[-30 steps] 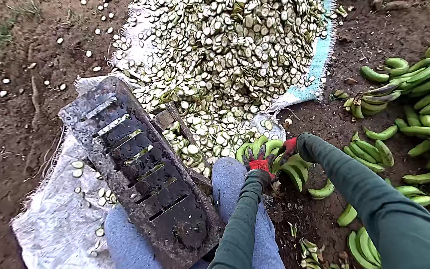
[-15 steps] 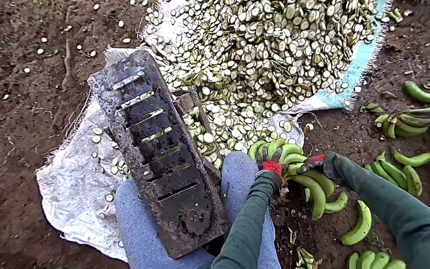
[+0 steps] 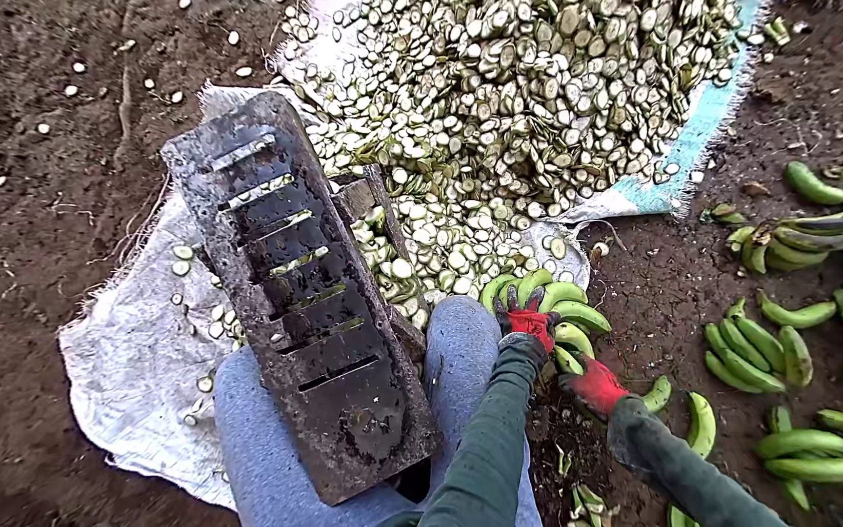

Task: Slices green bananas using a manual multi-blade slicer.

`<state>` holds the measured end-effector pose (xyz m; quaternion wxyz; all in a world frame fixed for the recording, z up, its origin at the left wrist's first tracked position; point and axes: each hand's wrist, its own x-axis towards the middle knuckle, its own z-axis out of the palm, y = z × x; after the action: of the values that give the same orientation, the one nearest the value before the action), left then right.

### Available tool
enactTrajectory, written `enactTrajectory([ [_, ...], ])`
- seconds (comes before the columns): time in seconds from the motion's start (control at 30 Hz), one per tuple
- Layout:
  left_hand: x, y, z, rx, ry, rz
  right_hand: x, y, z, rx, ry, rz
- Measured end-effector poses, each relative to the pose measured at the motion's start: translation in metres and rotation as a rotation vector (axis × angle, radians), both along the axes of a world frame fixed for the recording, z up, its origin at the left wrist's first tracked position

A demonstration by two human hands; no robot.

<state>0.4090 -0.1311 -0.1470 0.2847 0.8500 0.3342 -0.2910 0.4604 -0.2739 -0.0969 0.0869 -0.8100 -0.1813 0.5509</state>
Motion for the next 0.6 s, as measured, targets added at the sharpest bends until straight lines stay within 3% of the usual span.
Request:
enactTrajectory([
  [0.13,-0.002,0.007,0.01,0.003,-0.039,0.002,-0.053,-0.055,0.034,0.1,0.007,-0.201],
  [0.27,-0.002,0.005,-0.006,0.018,-0.082,0.011,-0.091,-0.147,0.08,0.327,-0.146,-0.633],
  [0.33,-0.007,0.004,0.002,0.007,-0.112,-0.046,-0.095,-0.161,0.116,0.486,-0.221,-0.834],
  [0.4,-0.026,-0.004,0.046,-0.107,-0.36,-0.071,-0.092,-0.15,0.151,0.717,-0.198,-0.942],
  [0.47,-0.064,-0.02,0.103,-0.502,-0.796,-0.094,-0.089,-0.126,0.175,1.06,-0.001,-0.928],
  [0.5,-0.087,-0.023,0.136,-0.715,-0.872,-0.171,-0.09,-0.11,0.184,1.177,0.079,-0.876],
  [0.53,-0.113,-0.021,0.172,-0.792,-0.838,-0.266,-0.094,-0.088,0.191,1.256,0.112,-0.821],
  [0.6,-0.159,-0.006,0.215,-0.646,-0.704,-0.317,-0.099,-0.038,0.207,1.377,0.205,-0.612],
])
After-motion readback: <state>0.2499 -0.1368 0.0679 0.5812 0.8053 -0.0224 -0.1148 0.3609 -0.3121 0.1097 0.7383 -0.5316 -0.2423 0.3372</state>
